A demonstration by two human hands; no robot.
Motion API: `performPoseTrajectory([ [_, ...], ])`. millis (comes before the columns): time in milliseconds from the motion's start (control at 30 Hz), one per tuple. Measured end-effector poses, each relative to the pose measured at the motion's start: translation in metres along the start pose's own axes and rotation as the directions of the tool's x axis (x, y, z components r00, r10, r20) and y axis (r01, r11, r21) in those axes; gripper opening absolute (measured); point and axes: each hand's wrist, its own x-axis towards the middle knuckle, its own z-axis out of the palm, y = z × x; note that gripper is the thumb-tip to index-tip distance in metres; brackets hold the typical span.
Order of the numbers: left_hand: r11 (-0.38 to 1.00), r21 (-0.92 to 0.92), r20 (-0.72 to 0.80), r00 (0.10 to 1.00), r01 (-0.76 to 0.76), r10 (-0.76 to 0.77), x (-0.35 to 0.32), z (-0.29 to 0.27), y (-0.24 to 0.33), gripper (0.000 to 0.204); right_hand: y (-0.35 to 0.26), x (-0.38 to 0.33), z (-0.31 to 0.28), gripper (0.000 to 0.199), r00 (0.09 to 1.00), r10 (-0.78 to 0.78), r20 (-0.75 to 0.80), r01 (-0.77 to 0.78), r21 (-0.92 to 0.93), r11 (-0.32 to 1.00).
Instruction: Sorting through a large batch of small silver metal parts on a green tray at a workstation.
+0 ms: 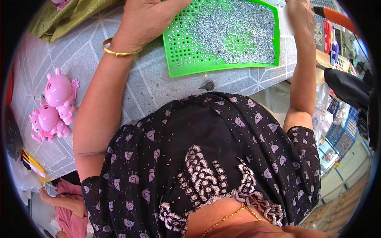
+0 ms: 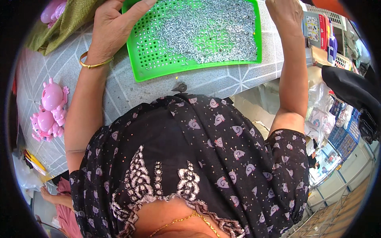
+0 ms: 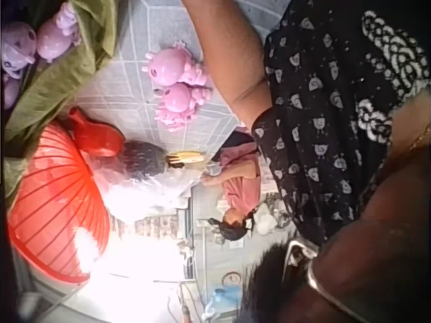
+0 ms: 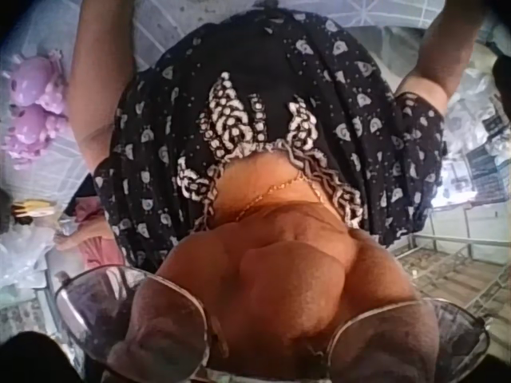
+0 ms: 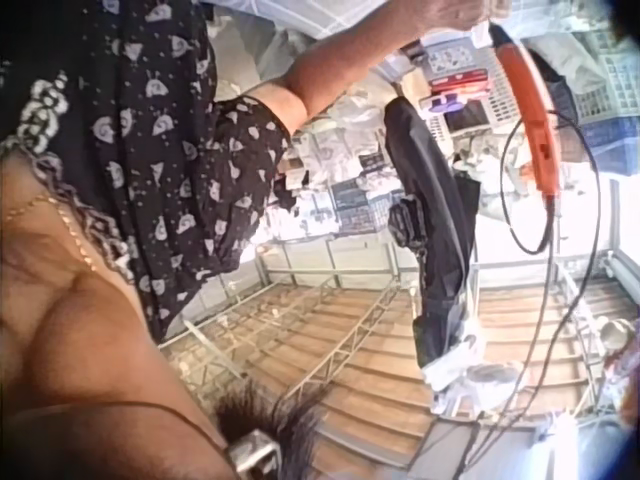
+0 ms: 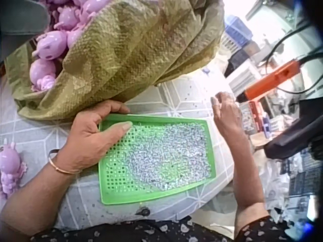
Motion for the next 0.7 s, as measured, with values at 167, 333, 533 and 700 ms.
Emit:
performPoseTrajectory([
  [167,1.0,0.018,0.046,0.999,-0.009,0.008,0.004,0.005,0.023,0.027,-0.059,-0.038,-0.08,0.008,0.97,-0.216,0.114,0.061,0.743,0.667],
  [333,0.996,-0.063,0.031,0.998,0.056,-0.054,-0.001,0.003,0.03,0.027,-0.12,-0.06,-0.113,0.008,0.806,-0.547,0.228,-0.017,0.931,0.364],
  [533,0.993,0.088,0.028,0.996,-0.081,0.079,0.002,0.002,0.032,0.03,-0.127,-0.061,-0.116,0.01,0.779,-0.543,0.314,-0.081,0.909,0.41],
  [700,0.998,0.043,0.037,0.999,-0.037,0.036,0.001,0.002,0.032,0.029,-0.129,-0.055,-0.115,0.013,0.759,-0.591,0.274,-0.023,0.918,0.396],
])
